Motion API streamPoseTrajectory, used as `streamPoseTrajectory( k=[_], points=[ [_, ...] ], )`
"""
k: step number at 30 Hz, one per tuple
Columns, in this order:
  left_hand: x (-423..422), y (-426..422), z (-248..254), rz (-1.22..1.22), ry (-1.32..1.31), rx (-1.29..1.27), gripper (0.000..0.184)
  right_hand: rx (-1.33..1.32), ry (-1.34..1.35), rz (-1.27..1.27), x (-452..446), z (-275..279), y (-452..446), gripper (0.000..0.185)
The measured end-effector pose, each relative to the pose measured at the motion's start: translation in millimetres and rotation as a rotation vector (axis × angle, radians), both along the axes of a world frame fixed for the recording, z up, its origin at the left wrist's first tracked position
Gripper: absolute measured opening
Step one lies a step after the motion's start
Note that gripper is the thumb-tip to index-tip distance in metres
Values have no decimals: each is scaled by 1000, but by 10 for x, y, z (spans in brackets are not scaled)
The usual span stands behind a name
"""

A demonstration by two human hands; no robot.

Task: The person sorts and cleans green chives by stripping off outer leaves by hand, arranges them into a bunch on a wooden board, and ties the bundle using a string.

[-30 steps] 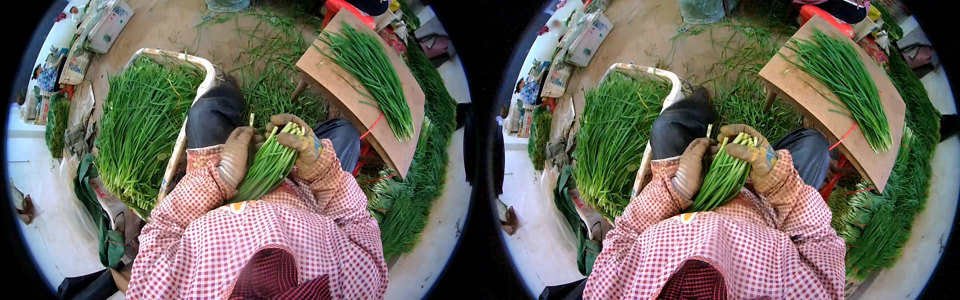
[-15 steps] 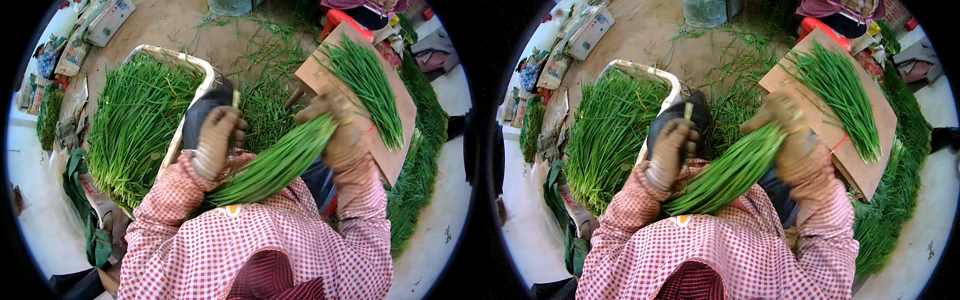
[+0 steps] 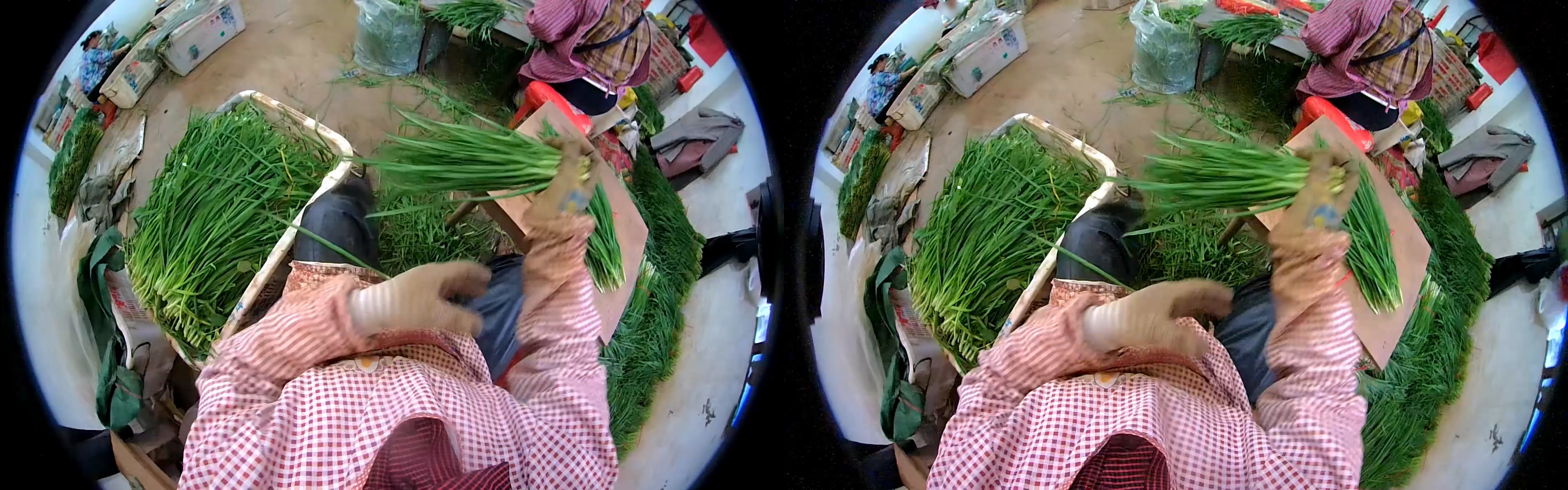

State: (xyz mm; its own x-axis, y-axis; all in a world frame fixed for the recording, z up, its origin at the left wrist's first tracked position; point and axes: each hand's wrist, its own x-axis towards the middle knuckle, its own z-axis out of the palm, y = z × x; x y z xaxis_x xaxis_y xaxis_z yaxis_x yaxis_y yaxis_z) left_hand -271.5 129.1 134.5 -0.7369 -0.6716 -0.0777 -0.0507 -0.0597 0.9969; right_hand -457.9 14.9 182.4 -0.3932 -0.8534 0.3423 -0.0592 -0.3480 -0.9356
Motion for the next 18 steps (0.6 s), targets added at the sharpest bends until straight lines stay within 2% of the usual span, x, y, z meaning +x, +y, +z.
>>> streamPoseTrajectory(
  k=[1, 2, 4, 5, 6, 8, 9, 11, 12, 14, 16, 17, 18],
  points=[
    [-139, -33, -90, 50, 313, 341, 76, -16, -41, -17, 162, -38, 177, 28],
    [-221, -64, -140, 52, 314, 330, 76, -32, -84, -33, 337, -115, 358, 26],
    [-315, -139, -188, 203, 974, 733, 92, -274, -123, 76, 641, -341, 775, 22],
    [-323, -192, -184, 436, 1020, 673, 93, -492, -68, 256, 632, -589, 840, 20],
    [-231, -228, -422, 317, 1158, 771, 81, -709, -13, 432, 623, -796, 920, 24],
    [-99, -99, -506, 244, 1159, 867, 57, -546, 366, 476, 531, -839, 1257, 28],
    [-79, -39, -512, 249, 1142, 867, 57, -547, 350, 468, 443, -784, 1293, 28],
    [-63, 58, -506, 481, 892, 971, 44, -374, 597, 1038, 199, -481, 1354, 39],
    [-60, 76, -491, 476, 878, 968, 44, -379, 590, 1025, 67, -530, 1362, 39],
    [-75, 64, -449, 506, 661, 660, 43, 326, -150, 888, -189, -631, 1384, 48],
    [-175, -15, -356, 375, 576, 655, 47, 393, 123, 699, -403, -540, 1125, 63],
    [-285, -43, -201, 333, 522, 523, 49, 411, -28, 758, -416, -585, 1050, 78],
    [-409, -96, -107, 286, 468, 388, 52, 399, -28, 856, -482, -601, 930, 88]
  ],
)
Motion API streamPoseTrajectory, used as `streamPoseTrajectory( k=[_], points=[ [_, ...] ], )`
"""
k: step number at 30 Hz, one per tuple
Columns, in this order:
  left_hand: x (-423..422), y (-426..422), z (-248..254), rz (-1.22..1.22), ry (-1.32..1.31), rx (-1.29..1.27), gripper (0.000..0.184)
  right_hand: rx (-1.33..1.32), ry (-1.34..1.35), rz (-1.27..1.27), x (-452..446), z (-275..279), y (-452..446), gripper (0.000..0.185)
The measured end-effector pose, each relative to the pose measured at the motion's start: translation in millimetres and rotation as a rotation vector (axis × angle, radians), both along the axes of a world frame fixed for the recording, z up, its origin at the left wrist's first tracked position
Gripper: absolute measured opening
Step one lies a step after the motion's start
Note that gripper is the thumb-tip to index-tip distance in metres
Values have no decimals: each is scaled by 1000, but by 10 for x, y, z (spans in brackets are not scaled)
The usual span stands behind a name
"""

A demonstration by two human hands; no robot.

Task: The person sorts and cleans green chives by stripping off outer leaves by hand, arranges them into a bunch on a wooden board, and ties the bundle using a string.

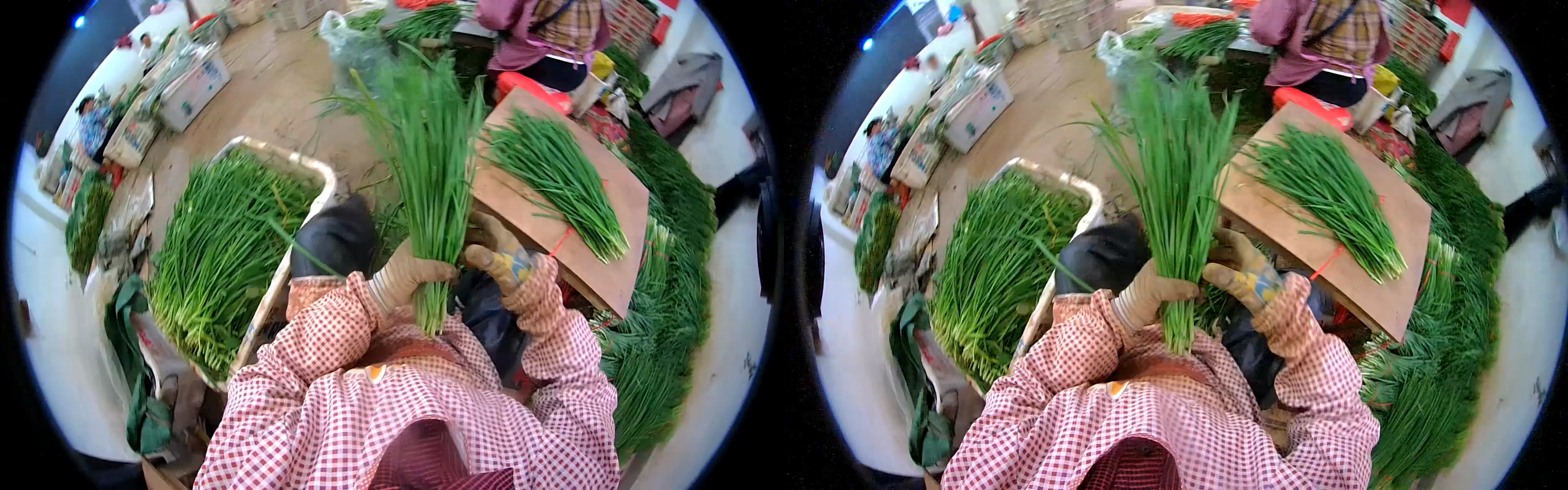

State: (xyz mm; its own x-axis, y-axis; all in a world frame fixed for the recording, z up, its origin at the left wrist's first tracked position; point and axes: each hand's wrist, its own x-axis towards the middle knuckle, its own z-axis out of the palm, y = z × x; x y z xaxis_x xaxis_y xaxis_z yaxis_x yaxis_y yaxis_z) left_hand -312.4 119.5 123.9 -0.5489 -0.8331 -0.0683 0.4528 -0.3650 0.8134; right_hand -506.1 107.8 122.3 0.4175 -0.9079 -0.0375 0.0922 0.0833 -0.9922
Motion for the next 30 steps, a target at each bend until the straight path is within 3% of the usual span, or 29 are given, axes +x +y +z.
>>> streamPoseTrajectory(
  k=[2, 4, 5, 6, 8, 9, 11, 14, 17, 18, 19, 20, 22, 23, 24, 27, 28, 30],
  points=[
    [-262, -197, -111, -4, -102, -102, 59, -368, 109, -182, -51, 214, -200, 90],
    [-540, -477, -36, 95, -468, -535, 72, -416, 201, -368, -188, 419, -340, 87],
    [-704, -608, 109, 65, -412, -550, 77, -440, -71, -432, -204, 420, -519, 77],
    [-856, -752, 151, 286, -608, -900, 73, -429, 26, -442, -387, 517, -610, 63],
    [-1161, -1043, 276, 223, -642, -922, 81, -524, -287, -444, -590, 531, -914, 56],
    [-1314, -1171, 302, 196, -648, -930, 84, -522, -277, -463, -694, 537, -940, 56],
    [-1628, -1382, 196, 23, -182, -347, 73, -502, -198, -493, -884, 585, -992, 57],
    [-1969, -1648, -23, -216, 465, 566, 62, -402, -128, -421, -1214, 13, -1161, 63],
    [-2127, -1812, -196, -100, 469, 713, 56, -478, -165, -441, -1256, -502, -1423, 65],
    [-2076, -1859, -263, -161, 469, 751, 60, -483, -219, -479, -1257, -637, -1495, 65],
    [-2024, -1904, -323, -223, 468, 788, 65, -542, 468, -472, -1201, -59, -1356, 65],
    [-1972, -1948, -378, -285, 466, 824, 70, -529, 461, -476, -1125, 83, -1360, 65],
    [-1720, -1839, -207, -104, -741, -745, 79, -280, 453, -625, -1012, 179, -1449, 60],
    [-1511, -1664, 182, -79, -804, -597, 80, -370, 202, -521, -958, 155, -1398, 50],
    [-1378, -1679, 88, -88, -543, -529, 74, -430, -51, -383, -905, 131, -1349, 42],
    [-943, -1445, 85, -124, -4, -82, 58, -540, -112, -176, -590, -233, -1568, 67],
    [-850, -1332, 13, -119, -17, -72, 58, -340, 179, -256, -341, -102, -1482, 66],
    [-667, -1034, -100, 27, 337, 129, 54, -131, 459, -310, 12, 159, -1302, 65]
  ],
)
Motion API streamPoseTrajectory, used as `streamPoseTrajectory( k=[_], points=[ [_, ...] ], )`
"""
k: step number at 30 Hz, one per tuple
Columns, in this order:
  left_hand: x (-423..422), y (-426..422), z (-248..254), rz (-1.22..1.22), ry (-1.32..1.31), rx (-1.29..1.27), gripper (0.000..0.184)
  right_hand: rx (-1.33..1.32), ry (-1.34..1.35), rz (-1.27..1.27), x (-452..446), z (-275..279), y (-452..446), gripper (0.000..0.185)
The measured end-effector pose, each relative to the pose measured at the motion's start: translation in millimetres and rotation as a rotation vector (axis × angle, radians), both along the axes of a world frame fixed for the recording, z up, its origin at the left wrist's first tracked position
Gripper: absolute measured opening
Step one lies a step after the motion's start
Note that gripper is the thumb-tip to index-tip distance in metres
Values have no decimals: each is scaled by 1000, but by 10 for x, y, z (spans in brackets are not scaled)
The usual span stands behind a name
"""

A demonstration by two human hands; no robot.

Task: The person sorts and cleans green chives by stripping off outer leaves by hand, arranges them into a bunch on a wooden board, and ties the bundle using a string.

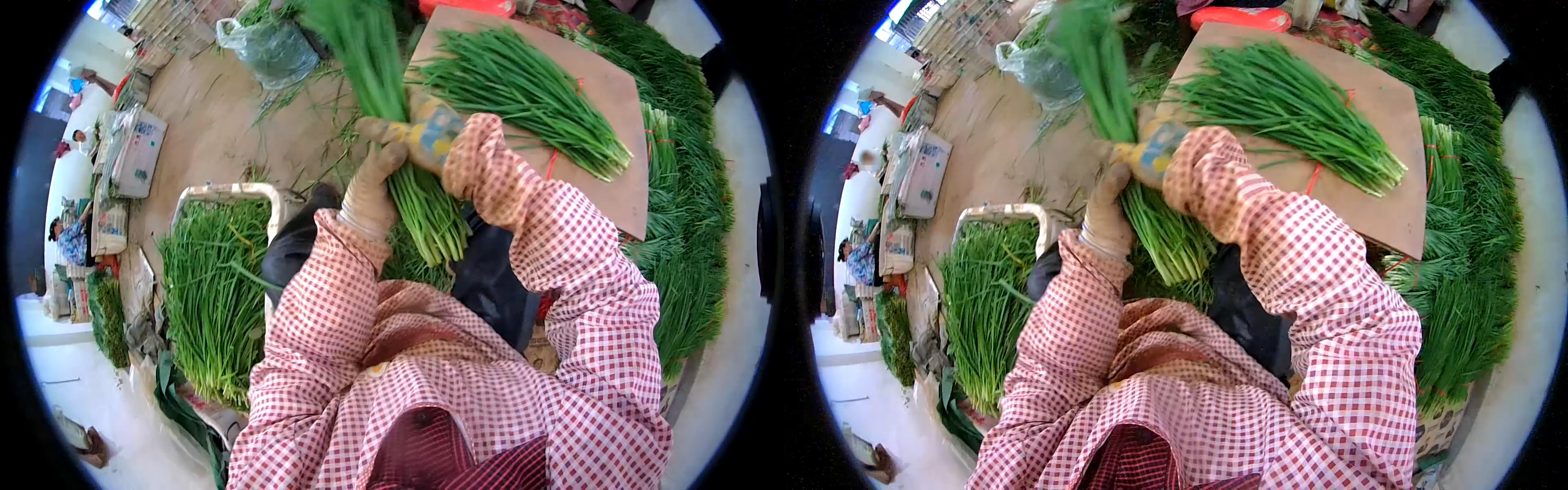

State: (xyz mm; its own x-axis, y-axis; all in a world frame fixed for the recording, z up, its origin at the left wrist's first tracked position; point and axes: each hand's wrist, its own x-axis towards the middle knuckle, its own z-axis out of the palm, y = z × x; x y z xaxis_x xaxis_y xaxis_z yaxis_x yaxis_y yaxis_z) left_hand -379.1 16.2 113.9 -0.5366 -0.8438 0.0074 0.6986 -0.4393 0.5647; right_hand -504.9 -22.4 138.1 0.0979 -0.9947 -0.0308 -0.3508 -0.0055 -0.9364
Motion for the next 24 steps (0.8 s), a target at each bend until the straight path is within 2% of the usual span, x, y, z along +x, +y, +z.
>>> streamPoseTrajectory(
  k=[2, 3, 4, 6, 8, 9, 10, 11, 12, 13, 15, 16, 18, 20, 21, 22, 24],
  points=[
    [180, 197, -151, -40, 73, -11, 52, -122, 661, 160, 214, 169, 154, 66],
    [265, 256, -277, 25, 68, 25, 52, -130, 702, 263, 256, 147, 206, 56],
    [329, 303, -333, 90, 68, 56, 52, -230, 870, 393, 376, 195, 192, 67],
    [485, 359, -400, 120, 93, 72, 58, -122, 867, 444, 480, 331, 266, 58],
    [659, 355, -570, 43, 228, 117, 51, -793, 699, 570, 343, -278, -42, 39],
    [708, 405, -404, 106, 145, 160, 53, -453, 474, 518, 252, -122, 68, 35],
    [731, 415, -316, 121, 157, 148, 53, -113, 124, 379, 166, 52, 185, 31],
    [741, 425, -254, 233, 156, 105, 54, 118, -168, 171, 80, 226, 302, 29],
    [765, 433, -228, 343, 153, 67, 56, 132, -112, 244, -30, 209, 393, 28],
    [821, 409, -260, 348, 172, 53, 58, 145, -56, 313, -140, 174, 466, 28],
    [860, 370, -272, 381, 168, 10, 57, 48, -285, 231, -86, 44, 844, 23],
    [869, 368, -279, 401, 154, -28, 57, 151, -306, 198, -55, -8, 969, 34],
    [905, 384, -314, 403, 143, 6, 56, -51, -118, 235, 31, -94, 1137, 51],
    [909, 387, -358, 355, 79, 25, 57, 3, 202, 236, 175, 167, 1250, 69],
    [902, 408, -355, 352, 80, 22, 57, -141, 275, 246, 217, 80, 1252, 77],
    [882, 450, -304, 340, 52, 31, 53, -144, 275, 244, 286, 92, 1258, 77],
    [858, 540, -173, 330, 27, 32, 50, -192, 485, 217, 451, 128, 1255, 80]
  ],
)
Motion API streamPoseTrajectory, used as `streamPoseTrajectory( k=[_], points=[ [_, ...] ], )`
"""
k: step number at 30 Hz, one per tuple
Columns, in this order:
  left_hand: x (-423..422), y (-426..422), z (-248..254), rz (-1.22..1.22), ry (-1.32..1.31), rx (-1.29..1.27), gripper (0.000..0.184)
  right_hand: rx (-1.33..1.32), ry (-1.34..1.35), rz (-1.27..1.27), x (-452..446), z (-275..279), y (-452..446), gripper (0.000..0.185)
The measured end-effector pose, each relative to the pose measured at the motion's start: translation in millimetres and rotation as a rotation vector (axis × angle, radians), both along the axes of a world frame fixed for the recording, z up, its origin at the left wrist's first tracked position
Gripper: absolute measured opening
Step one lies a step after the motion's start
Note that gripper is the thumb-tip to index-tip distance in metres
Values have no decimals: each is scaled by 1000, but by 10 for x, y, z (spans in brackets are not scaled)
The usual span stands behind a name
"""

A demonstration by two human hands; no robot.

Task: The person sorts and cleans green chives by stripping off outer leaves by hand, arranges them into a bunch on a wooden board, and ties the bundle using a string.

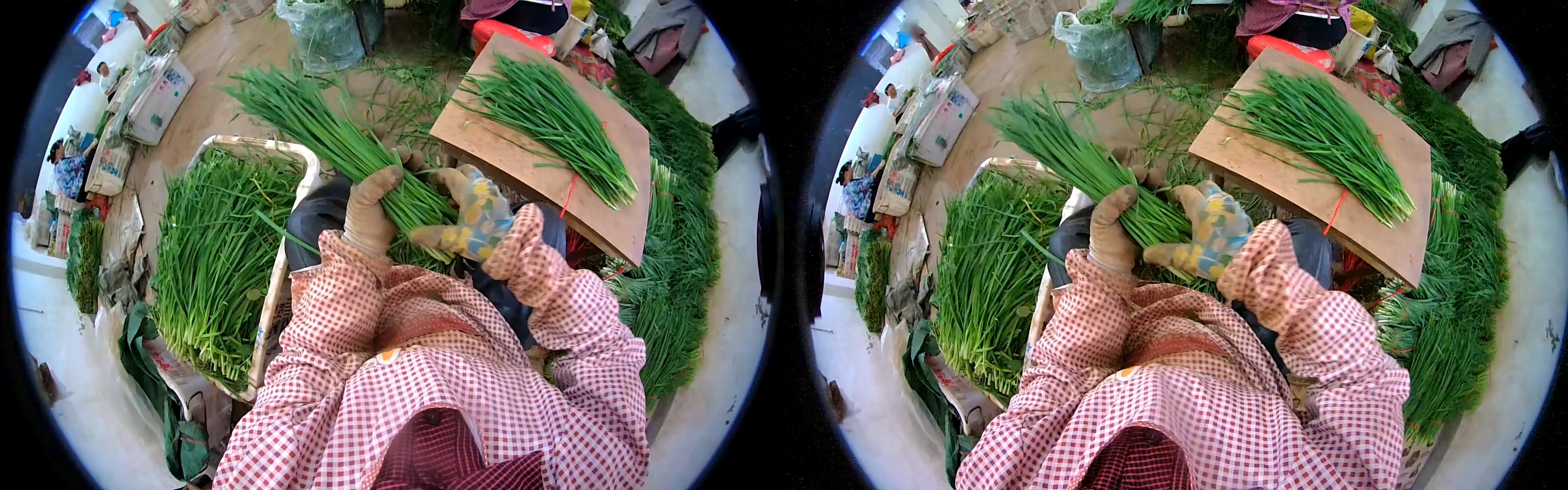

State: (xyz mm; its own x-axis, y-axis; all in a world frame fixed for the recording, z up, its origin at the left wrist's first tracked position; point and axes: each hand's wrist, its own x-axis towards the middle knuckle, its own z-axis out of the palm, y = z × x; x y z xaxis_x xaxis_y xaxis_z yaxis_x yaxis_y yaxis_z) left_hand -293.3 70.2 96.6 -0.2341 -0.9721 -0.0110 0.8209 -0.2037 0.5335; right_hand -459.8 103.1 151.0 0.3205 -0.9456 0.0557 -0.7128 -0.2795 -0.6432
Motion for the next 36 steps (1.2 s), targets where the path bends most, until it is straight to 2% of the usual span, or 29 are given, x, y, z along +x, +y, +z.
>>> streamPoseTrajectory(
  k=[2, 4, 5, 6, 9, 11, 16, 18, 22, 26, 28, 29, 36],
  points=[
    [-24, 86, 193, 74, -30, -47, 42, -45, -64, -36, 87, -100, -27, 75],
    [7, 82, 171, 115, -74, -72, 42, -138, -97, -70, 163, -153, -21, 66],
    [37, 92, 168, 119, -128, -70, 42, -196, -200, -76, 195, -228, -17, 58],
    [60, 95, 159, 119, -181, -67, 42, -195, -203, -71, 218, -261, -23, 58],
    [44, 88, 59, 148, -197, -94, 40, -254, -196, -134, 280, -313, -22, 49],
    [26, 79, -11, 183, -207, -80, 37, -247, -350, -211, 305, -384, -37, 36],
    [44, 8, -83, 106, -119, -38, 32, -247, -588, -227, 309, -636, -100, 24],
    [120, -36, -232, 74, -65, 30, 29, 4, -1143, -290, 325, -736, -125, 23],
    [135, -51, -181, 68, 35, 142, 22, 165, -1373, -237, 368, -666, -50, 24],
    [269, -127, -128, 131, -2, 128, 20, 115, -1392, -190, 393, -663, -94, 23],
    [334, -180, -100, 166, 120, 116, 19, 132, -1437, -123, 415, -616, -89, 20],
    [351, -185, -56, 237, 28, 149, 21, 137, -1441, -116, 431, -609, -92, 20],
    [545, -194, 117, 265, -22, -23, 23, 119, -1380, 8, 467, -581, -15, 20]
  ],
)
